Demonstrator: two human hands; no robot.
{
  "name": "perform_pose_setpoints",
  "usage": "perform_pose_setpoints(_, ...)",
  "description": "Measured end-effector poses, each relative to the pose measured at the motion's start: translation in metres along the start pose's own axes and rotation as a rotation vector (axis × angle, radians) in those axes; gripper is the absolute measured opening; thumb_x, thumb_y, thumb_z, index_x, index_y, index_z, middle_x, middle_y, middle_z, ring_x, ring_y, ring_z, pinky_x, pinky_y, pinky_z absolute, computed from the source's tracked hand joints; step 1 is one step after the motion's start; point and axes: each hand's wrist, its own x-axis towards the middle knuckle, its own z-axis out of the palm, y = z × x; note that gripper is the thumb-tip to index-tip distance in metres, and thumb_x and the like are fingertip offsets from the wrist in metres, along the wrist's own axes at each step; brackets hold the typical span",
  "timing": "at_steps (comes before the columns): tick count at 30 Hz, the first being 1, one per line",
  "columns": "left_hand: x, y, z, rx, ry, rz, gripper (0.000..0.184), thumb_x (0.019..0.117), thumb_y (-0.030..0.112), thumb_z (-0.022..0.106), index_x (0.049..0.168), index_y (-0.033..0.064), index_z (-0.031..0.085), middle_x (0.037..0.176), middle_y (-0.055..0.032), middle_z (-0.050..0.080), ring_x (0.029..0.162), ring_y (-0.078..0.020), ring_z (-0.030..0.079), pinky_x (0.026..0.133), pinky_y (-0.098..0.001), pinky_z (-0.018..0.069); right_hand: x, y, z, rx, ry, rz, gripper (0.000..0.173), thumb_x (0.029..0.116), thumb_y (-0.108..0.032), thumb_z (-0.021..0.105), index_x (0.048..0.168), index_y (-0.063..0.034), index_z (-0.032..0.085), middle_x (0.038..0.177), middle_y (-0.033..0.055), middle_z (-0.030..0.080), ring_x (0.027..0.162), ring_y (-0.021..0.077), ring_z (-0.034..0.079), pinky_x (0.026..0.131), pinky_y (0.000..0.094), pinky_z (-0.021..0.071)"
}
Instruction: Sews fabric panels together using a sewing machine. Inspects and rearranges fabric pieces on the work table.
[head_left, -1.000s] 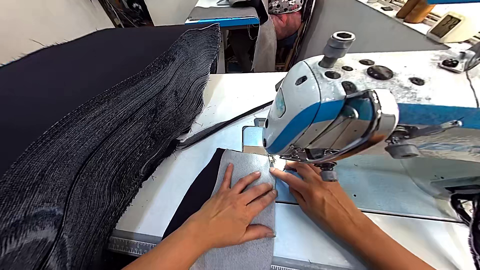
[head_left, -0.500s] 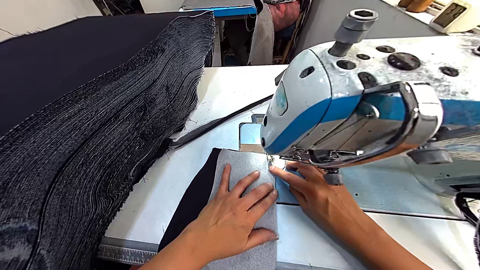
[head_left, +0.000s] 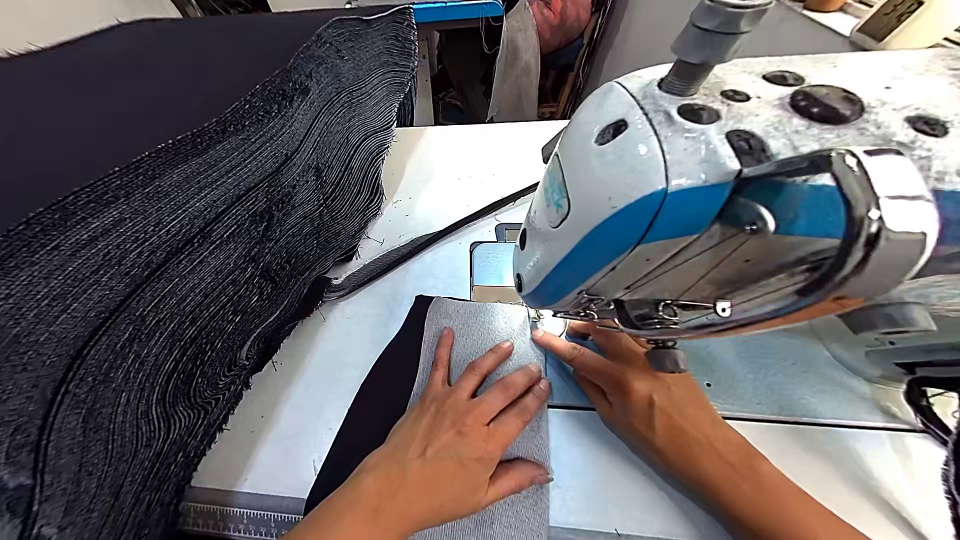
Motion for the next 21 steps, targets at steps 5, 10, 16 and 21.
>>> perform_pose_setpoints(5,-0.0002,0.0003,-0.0002,-0.018,0.0,-0.011,0.062,0.1036,0.062,0.036,0.148,0.0212,0.054,0.15,0.0005,0.056,0.148,-0.0292,0.041,0.113,-0.0753,0.0231,-0.0001,0.0001,0.0,0.0,0.003,0.001,0.039,0.094,-0.017,0.048,0.116,-0.0224,0.08,0.103,0.0104,0.075,0.102,0.0304,0.07,0.09,0.0484,0.053)
perform_pose_setpoints(10,-0.0003,-0.0006,-0.0007,-0.028,0.006,-0.01,0.062,0.1033,0.062,0.037,0.147,0.0216,0.055,0.144,-0.0013,0.06,0.146,-0.0301,0.043,0.112,-0.0764,0.0229,-0.0005,-0.0008,-0.0013,-0.013,0.001,-0.007,0.04,0.0933,-0.016,0.048,0.117,-0.0228,0.079,0.102,0.0103,0.076,0.101,0.0311,0.071,0.088,0.0467,0.054)
perform_pose_setpoints(16,-0.0004,-0.0012,-0.0001,-0.034,0.023,-0.007,0.061,0.1034,0.061,0.038,0.146,0.0212,0.056,0.144,-0.0001,0.061,0.146,-0.0296,0.044,0.112,-0.0761,0.0238,-0.0006,-0.0015,-0.0017,-0.008,-0.006,-0.001,0.041,0.0919,-0.015,0.048,0.118,-0.0229,0.079,0.103,0.0119,0.075,0.102,0.032,0.071,0.091,0.0495,0.0542)
perform_pose_setpoints(21,0.0002,-0.0017,-0.0005,-0.031,0.022,-0.009,0.061,0.1034,0.061,0.038,0.146,0.0219,0.057,0.143,0.0006,0.061,0.146,-0.0291,0.044,0.113,-0.0756,0.0229,-0.0003,-0.002,-0.0012,-0.008,-0.006,0.004,0.041,0.0931,-0.015,0.048,0.119,-0.0233,0.078,0.106,0.0128,0.075,0.104,0.0332,0.071,0.093,0.0518,0.054)
